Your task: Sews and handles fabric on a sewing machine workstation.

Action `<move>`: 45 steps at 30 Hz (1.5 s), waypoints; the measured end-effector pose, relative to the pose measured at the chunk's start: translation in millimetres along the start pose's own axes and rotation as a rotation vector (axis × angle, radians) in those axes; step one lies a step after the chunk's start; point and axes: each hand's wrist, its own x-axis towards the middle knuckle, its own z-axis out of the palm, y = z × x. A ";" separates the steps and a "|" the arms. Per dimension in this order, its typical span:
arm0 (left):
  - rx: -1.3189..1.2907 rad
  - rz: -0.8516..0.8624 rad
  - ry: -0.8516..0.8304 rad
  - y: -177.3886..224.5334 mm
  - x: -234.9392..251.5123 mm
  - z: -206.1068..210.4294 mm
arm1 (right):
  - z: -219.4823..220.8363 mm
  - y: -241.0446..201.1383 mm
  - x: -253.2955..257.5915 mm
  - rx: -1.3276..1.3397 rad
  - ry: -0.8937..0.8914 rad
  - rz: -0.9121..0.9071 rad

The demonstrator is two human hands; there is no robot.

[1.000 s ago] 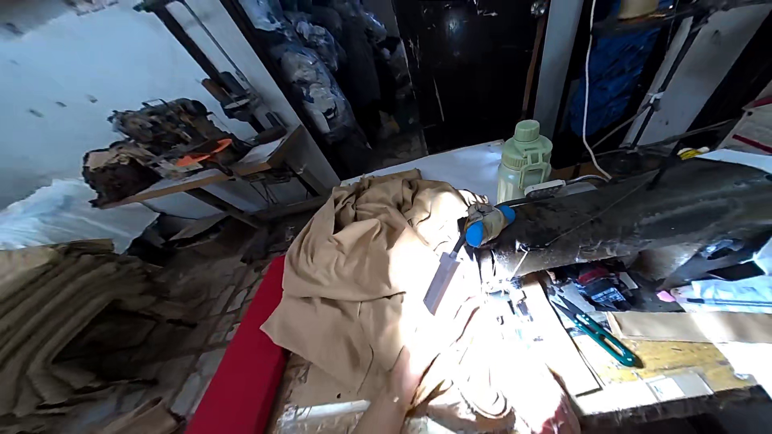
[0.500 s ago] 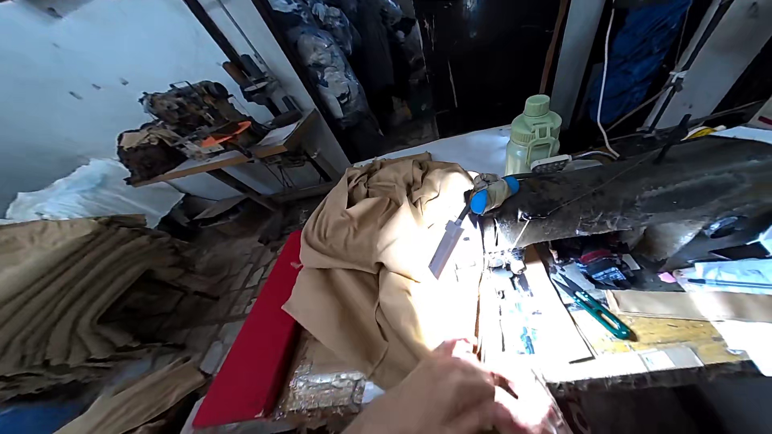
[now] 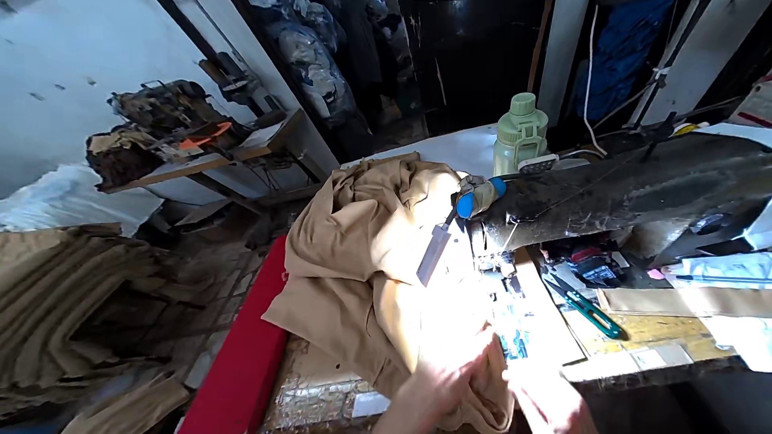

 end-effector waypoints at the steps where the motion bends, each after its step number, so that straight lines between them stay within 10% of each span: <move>1: 0.003 0.056 -0.002 2.8 -1.1 9.3 | 0.5 6.2 11.0 -0.090 0.063 -0.016; 6: -0.024 0.010 0.172 -2.4 -9.0 37.6 | 15.7 32.6 44.6 -0.144 0.128 0.013; 13: -0.847 -0.297 0.249 -11.2 0.5 31.1 | 38.1 -1.7 31.5 -0.186 0.028 0.016; 19: -0.292 -0.091 0.078 -3.3 -2.1 34.8 | 33.5 -20.9 -11.5 0.011 -0.276 -0.242; 25: -0.034 -0.002 0.257 2.1 -2.4 51.3 | -27.7 19.3 -5.5 -0.247 0.015 -0.040; 45: -0.066 -0.027 0.333 -0.4 -6.9 56.7 | -44.7 68.9 13.9 -0.374 0.054 -0.071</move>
